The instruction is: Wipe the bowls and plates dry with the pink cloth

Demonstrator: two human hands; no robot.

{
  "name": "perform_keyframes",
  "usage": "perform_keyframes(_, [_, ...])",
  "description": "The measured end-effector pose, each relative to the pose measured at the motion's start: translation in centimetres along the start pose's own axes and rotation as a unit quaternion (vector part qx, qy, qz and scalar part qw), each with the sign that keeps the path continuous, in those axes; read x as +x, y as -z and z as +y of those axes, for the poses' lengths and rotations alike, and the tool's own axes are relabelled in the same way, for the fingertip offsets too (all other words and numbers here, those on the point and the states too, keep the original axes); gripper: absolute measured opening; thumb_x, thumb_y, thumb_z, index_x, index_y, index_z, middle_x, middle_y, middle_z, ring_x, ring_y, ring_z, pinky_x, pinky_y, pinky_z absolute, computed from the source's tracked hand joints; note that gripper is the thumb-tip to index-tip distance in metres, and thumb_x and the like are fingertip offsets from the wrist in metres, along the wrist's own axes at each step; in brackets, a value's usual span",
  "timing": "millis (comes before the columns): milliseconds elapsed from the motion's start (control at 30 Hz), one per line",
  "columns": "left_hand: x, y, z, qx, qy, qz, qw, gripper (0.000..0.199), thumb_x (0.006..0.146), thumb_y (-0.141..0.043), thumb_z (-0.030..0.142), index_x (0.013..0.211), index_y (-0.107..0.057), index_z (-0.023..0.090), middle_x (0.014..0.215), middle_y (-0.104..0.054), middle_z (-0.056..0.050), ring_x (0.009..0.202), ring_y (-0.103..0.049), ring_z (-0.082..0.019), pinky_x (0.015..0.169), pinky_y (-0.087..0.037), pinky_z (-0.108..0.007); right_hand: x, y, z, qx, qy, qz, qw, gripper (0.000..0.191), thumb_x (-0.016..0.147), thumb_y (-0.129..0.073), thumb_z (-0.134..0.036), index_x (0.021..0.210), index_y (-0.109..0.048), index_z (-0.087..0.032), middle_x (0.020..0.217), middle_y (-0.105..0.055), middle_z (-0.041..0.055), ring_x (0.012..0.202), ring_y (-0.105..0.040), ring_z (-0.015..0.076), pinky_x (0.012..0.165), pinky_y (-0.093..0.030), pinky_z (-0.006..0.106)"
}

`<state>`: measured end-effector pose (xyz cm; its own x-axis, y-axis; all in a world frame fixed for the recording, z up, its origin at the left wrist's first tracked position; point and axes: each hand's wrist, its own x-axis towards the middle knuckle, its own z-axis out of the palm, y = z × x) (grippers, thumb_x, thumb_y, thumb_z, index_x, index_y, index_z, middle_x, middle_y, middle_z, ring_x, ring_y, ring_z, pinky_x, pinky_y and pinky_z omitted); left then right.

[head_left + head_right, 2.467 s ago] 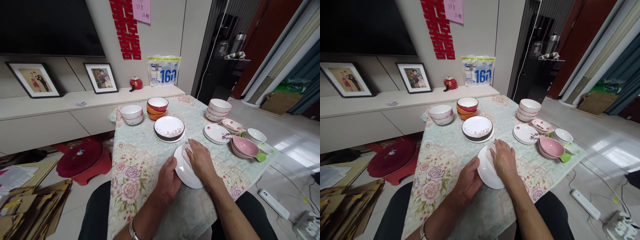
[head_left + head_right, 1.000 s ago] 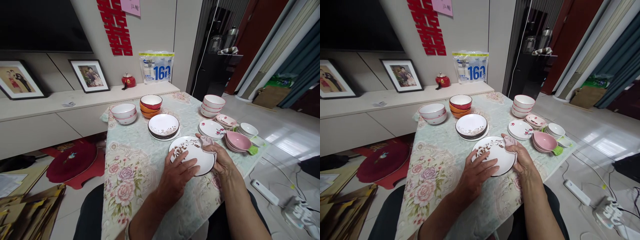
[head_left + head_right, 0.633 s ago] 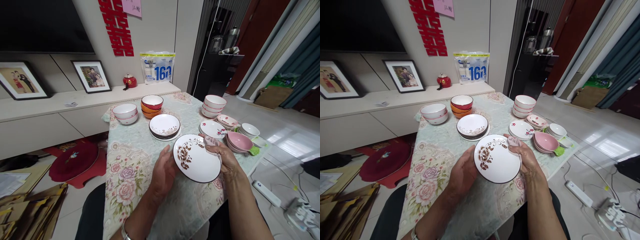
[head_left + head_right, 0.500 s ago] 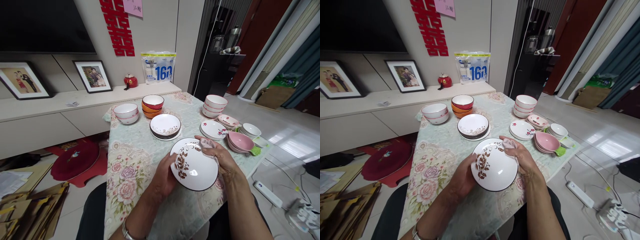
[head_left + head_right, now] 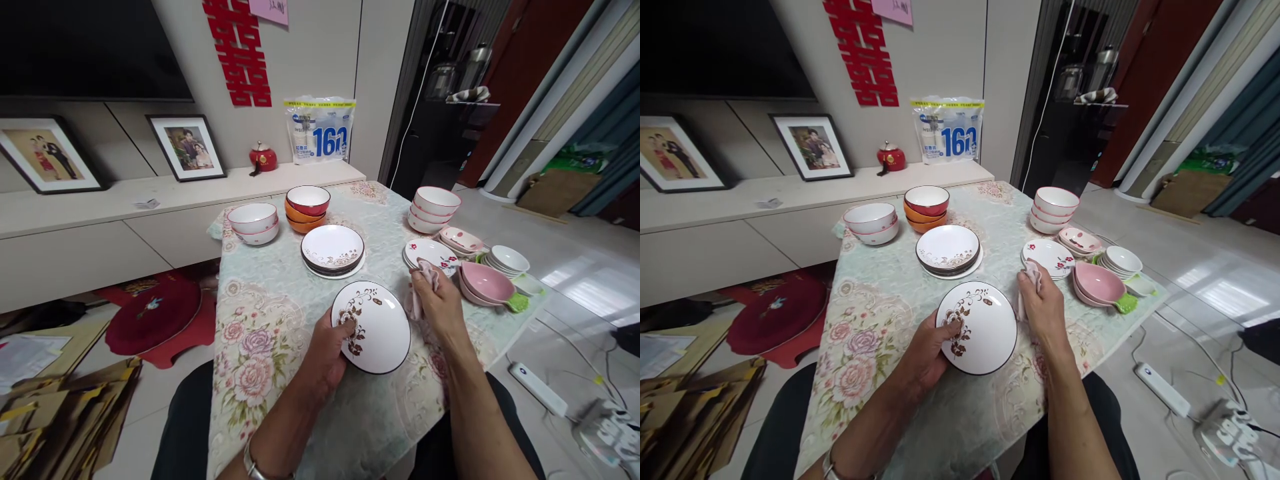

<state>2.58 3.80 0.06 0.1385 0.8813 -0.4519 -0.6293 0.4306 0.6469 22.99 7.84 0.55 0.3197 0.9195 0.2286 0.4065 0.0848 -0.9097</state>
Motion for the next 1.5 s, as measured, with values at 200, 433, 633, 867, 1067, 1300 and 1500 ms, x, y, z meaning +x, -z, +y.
perform_keyframes(200, [-0.1,-0.1,0.1,0.001,0.001,-0.035,0.999,0.054,0.060,-0.073,0.007,0.113,-0.065,0.014,0.094,-0.077,-0.010,0.088,-0.071,-0.027,0.082,-0.054,-0.039,-1.1,-1.6,-1.3,-0.185,0.124,-0.152,0.963,0.063,0.092,-0.053,-0.051,0.146,-0.046,-0.021,0.147,-0.048,0.0135,0.136,-0.039,0.0324,0.111,-0.032,0.051])
perform_keyframes(433, [0.0,-0.1,0.2,0.004,-0.016,-0.055,0.998,0.060,0.052,-0.063,0.000,0.111,-0.067,0.014,0.091,-0.076,-0.008,0.085,-0.069,-0.025,0.076,-0.052,-0.034,-1.6,-2.5,-0.8,-0.262,0.155,-0.164,0.938,0.037,0.095,-0.047,-0.028,0.125,-0.067,-0.021,0.111,-0.058,0.0118,0.096,-0.061,0.0239,0.087,-0.051,0.038])
perform_keyframes(633, [0.1,0.2,0.2,0.010,-0.006,-0.066,0.998,0.063,0.046,-0.056,-0.002,0.106,-0.066,0.015,0.082,-0.071,-0.003,0.072,-0.063,-0.018,0.064,-0.046,-0.026,-2.9,-4.5,-2.7,-0.233,0.202,-0.230,0.923,0.038,0.093,-0.051,-0.021,0.129,-0.063,-0.022,0.124,-0.056,0.0134,0.115,-0.053,0.0273,0.098,-0.046,0.042])
perform_keyframes(867, [0.0,0.2,0.7,-0.012,-0.004,-0.067,0.998,0.075,0.038,-0.047,-0.004,0.109,-0.063,0.015,0.087,-0.069,-0.003,0.076,-0.059,-0.016,0.061,-0.042,-0.023,-2.1,-2.1,-3.5,-0.153,0.178,-0.389,0.891,0.030,0.084,-0.062,-0.014,0.107,-0.072,-0.029,0.103,-0.063,0.0024,0.099,-0.060,0.0191,0.087,-0.047,0.030])
perform_keyframes(1067, [-0.4,-0.2,0.7,0.000,0.001,-0.077,0.997,0.086,0.040,-0.047,-0.003,0.122,-0.058,0.018,0.095,-0.070,-0.004,0.083,-0.061,-0.019,0.063,-0.045,-0.026,-2.1,-3.5,-2.0,-0.308,0.113,-0.162,0.931,0.032,0.090,-0.056,-0.022,0.120,-0.067,-0.020,0.101,-0.059,0.0102,0.089,-0.060,0.0245,0.080,-0.048,0.037])
perform_keyframes(1300, [-0.3,0.2,0.8,-0.012,0.017,-0.128,0.992,0.060,0.041,-0.048,-0.002,0.096,-0.065,0.016,0.080,-0.065,-0.001,0.073,-0.058,-0.015,0.063,-0.041,-0.024,-3.6,-4.6,-4.3,-0.122,0.251,-0.337,0.899,0.036,0.091,-0.054,-0.014,0.122,-0.066,-0.029,0.115,-0.059,0.0058,0.106,-0.057,0.0197,0.092,-0.047,0.033])
perform_keyframes(1500, [-0.3,0.2,0.7,-0.016,0.011,-0.139,0.990,0.076,0.041,-0.047,-0.004,0.111,-0.064,0.019,0.085,-0.067,0.000,0.078,-0.060,-0.015,0.065,-0.041,-0.023,-3.1,-3.8,-3.6,-0.111,0.252,-0.327,0.904,0.033,0.091,-0.057,-0.013,0.118,-0.069,-0.028,0.110,-0.061,0.0058,0.103,-0.058,0.0196,0.090,-0.049,0.034])
